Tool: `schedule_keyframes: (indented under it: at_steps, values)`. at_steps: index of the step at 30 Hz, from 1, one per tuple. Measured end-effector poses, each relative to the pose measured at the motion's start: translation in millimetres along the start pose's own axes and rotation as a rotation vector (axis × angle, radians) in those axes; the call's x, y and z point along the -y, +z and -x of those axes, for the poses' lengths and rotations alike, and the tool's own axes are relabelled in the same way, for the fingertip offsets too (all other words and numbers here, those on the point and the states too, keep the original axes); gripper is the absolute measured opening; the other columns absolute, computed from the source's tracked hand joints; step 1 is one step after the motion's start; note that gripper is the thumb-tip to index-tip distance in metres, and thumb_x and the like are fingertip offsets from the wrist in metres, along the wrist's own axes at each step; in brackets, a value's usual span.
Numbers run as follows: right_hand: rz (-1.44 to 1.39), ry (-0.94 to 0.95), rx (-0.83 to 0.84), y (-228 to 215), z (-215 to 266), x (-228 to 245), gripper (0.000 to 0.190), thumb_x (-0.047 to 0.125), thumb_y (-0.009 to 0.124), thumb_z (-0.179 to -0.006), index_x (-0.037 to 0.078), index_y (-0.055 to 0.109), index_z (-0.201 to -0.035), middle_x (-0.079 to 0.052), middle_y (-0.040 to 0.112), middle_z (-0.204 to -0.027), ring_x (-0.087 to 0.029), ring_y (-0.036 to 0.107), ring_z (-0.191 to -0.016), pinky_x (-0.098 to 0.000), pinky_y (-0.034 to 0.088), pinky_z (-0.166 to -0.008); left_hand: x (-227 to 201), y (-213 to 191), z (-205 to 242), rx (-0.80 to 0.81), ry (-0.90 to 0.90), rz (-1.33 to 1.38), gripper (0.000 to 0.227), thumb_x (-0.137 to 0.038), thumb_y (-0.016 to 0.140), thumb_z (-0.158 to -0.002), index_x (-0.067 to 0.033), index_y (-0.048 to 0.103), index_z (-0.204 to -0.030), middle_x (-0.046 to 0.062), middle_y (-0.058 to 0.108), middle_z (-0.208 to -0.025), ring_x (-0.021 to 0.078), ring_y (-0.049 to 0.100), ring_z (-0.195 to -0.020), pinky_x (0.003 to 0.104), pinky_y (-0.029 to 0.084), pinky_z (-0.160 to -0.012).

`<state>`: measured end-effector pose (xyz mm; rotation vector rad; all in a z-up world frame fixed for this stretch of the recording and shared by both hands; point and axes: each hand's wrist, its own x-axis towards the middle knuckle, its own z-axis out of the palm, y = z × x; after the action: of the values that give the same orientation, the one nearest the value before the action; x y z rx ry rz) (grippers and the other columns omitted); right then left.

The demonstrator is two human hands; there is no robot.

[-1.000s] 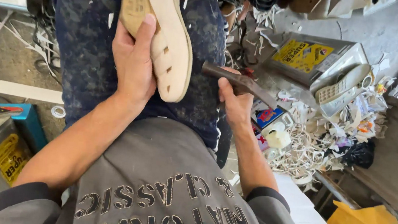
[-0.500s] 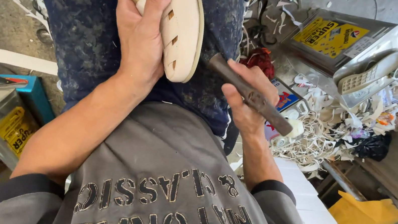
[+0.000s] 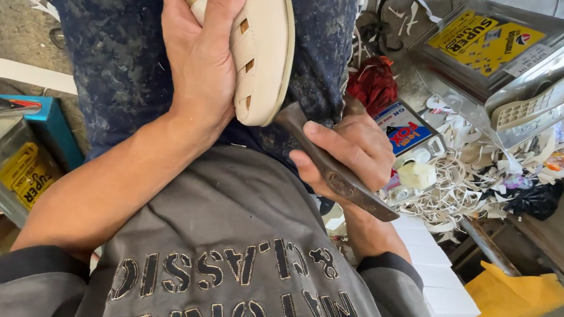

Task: Fitting and securing a shoe upper onto a last using a hammer in a workshop environment.

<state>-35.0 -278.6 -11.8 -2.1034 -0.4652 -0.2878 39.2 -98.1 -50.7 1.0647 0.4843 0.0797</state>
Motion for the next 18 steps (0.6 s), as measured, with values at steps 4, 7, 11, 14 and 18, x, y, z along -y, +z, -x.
schedule_keyframes:
  at_steps: [4, 7, 11, 14, 18]
  values:
    - [0.006, -0.103, 0.018, -2, -10, -10, 0.022, 0.024, 0.076, -0.096, 0.005, 0.071, -0.103, -0.005, 0.061, -0.066, -0.019, 0.053, -0.052, -0.0353, 0.042, -0.055, -6, 1, 3, -0.017, 0.005, -0.138, 0.037, -0.036, 0.070, -0.103, -0.0125, 0.056, -0.128, 0.003, 0.067, -0.116, 0.0145, 0.065, -0.107, 0.032, 0.054, -0.099]
    - [-0.025, -0.120, 0.077, -8, -17, -15, 0.022, 0.024, 0.076, -0.096, 0.005, 0.071, -0.106, -0.004, 0.056, -0.063, -0.019, 0.049, -0.050, -0.0347, 0.039, -0.053, -7, 1, 3, 0.017, 0.044, -0.166, 0.035, -0.034, 0.067, -0.107, -0.0134, 0.054, -0.133, 0.004, 0.067, -0.122, 0.0164, 0.065, -0.113, 0.034, 0.053, -0.105]
    - [-0.021, -0.166, 0.229, -19, -30, -17, 0.023, 0.021, 0.076, -0.099, 0.005, 0.069, -0.113, -0.004, 0.051, -0.062, -0.019, 0.042, -0.049, -0.0347, 0.036, -0.053, -8, 2, 4, 0.007, 0.054, -0.197, 0.035, -0.034, 0.066, -0.107, -0.0130, 0.052, -0.132, 0.005, 0.065, -0.121, 0.0162, 0.063, -0.111, 0.034, 0.053, -0.103]
    - [-0.029, -0.180, 0.300, -23, -37, -20, 0.024, 0.021, 0.077, -0.100, 0.005, 0.069, -0.116, -0.003, 0.051, -0.062, -0.018, 0.041, -0.049, -0.0341, 0.037, -0.053, -9, 2, 5, 0.006, 0.054, -0.201, 0.034, -0.033, 0.065, -0.108, -0.0136, 0.051, -0.133, 0.004, 0.064, -0.121, 0.0158, 0.063, -0.111, 0.033, 0.052, -0.104]
    - [-0.023, -0.163, 0.407, -30, -59, -17, 0.020, 0.024, 0.077, -0.099, 0.008, 0.075, -0.111, -0.002, 0.054, -0.060, -0.015, 0.043, -0.049, -0.0324, 0.039, -0.054, -10, 4, 3, 0.003, 0.062, -0.211, 0.033, -0.036, 0.065, -0.106, -0.0143, 0.051, -0.127, 0.003, 0.061, -0.113, 0.0146, 0.060, -0.102, 0.032, 0.052, -0.096]
